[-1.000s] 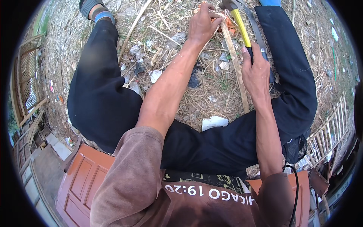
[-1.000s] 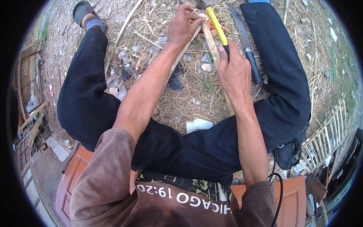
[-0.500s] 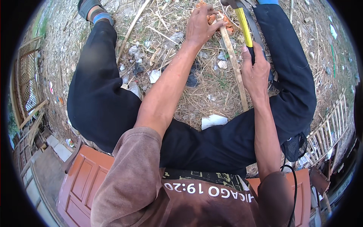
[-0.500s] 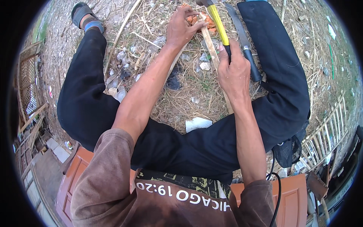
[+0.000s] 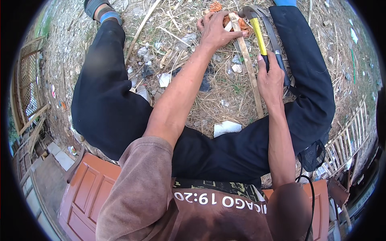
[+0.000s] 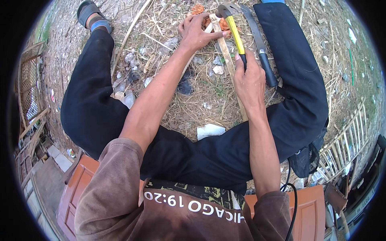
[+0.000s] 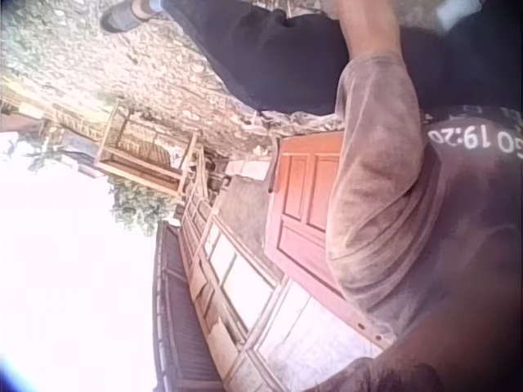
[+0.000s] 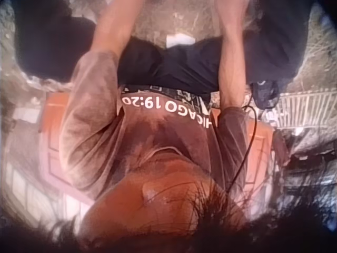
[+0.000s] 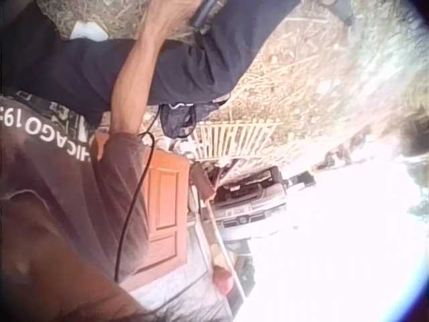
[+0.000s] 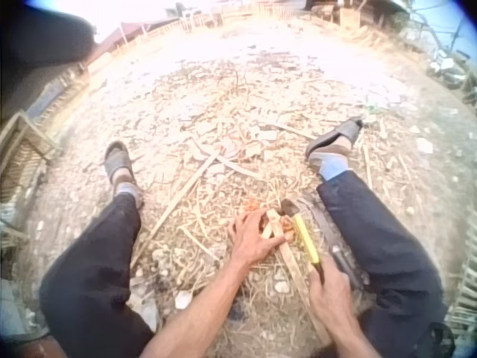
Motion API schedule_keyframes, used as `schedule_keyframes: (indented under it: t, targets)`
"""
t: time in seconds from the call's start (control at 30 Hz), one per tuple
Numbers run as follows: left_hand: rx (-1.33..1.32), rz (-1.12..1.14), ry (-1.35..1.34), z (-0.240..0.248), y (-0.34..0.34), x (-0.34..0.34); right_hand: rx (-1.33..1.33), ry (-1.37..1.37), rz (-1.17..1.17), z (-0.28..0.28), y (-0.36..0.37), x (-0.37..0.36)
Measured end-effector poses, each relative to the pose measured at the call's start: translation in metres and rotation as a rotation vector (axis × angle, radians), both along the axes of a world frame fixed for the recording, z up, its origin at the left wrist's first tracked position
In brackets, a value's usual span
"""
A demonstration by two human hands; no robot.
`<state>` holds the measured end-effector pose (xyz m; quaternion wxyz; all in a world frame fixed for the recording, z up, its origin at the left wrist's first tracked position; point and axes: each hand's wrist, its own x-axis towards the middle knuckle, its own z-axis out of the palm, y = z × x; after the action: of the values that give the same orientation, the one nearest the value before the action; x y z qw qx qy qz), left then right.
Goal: The person assembles a triangular frame from wooden sticks, using a hammer to drive nails into the joints and a knife to trim the ends of the sticks while sitting on the ground.
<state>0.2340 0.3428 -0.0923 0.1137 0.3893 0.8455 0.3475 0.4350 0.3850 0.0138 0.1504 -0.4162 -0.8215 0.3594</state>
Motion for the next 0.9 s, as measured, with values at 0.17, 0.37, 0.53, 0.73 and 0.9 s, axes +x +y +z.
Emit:
schedule_keyframes:
  t: [0.17,0.37,0.53,0.73,0.9]
  targets:
    - [-0.037,0.011,-0.017,0.005,-0.002,0.0,0.071,-0.033,0.047,-0.001,-0.004,-0.002]
    - [0.026,0.148,-0.016,0.0,-0.001,0.014,0.178,-0.14,0.144,0.005,0.009,-0.011]
    - [-0.001,0.169,0.016,-0.005,0.0,0.02,0.157,-0.06,0.127,0.018,0.015,-0.013]
    - [-0.054,0.185,-0.049,0.002,-0.004,0.016,0.156,0.156,0.117,0.034,0.009,-0.018]
    - [-0.049,0.171,-0.054,0.003,0.002,0.02,0.211,-0.065,0.156,0.003,0.016,-0.005]
